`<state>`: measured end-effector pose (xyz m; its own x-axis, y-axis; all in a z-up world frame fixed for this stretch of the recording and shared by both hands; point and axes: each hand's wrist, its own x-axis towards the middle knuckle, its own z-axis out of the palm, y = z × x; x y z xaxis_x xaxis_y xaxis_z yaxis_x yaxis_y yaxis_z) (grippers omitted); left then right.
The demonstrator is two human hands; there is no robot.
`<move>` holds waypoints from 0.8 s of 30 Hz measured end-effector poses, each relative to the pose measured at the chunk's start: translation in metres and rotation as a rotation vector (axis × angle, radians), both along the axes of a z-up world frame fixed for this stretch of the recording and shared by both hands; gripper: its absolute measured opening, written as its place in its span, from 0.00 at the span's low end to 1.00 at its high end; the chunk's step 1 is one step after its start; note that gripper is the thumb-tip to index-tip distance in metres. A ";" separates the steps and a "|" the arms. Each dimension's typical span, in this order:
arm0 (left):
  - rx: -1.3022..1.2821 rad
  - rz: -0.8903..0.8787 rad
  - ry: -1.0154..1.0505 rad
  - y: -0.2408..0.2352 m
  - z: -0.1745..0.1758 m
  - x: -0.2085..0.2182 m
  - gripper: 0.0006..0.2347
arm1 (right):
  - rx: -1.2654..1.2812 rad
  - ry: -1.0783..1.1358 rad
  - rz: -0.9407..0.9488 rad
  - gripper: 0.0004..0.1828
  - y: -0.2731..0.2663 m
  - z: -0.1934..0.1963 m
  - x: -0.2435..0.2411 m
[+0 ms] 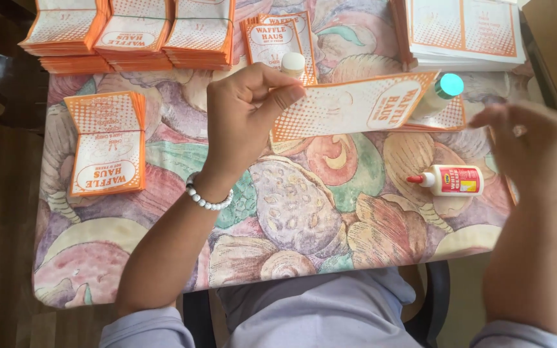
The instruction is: Applying glue to paper templates and folding them to assemble waffle house bags.
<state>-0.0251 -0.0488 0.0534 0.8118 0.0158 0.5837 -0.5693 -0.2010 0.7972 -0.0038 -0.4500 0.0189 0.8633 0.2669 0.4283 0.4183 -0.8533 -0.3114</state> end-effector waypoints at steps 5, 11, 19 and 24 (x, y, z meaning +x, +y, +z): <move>-0.616 -0.155 0.144 -0.052 -0.028 0.023 0.05 | 1.022 0.501 0.511 0.39 0.081 -0.038 -0.049; -0.652 -0.240 0.481 -0.117 -0.083 0.016 0.07 | 1.569 0.271 0.069 0.15 0.101 -0.054 -0.007; -0.424 -0.327 0.817 -0.105 -0.083 0.009 0.15 | 0.406 0.634 -0.491 0.17 -0.118 -0.008 0.016; -0.235 -0.393 0.974 -0.121 -0.096 0.011 0.11 | -0.123 0.735 -0.720 0.48 -0.122 -0.010 0.030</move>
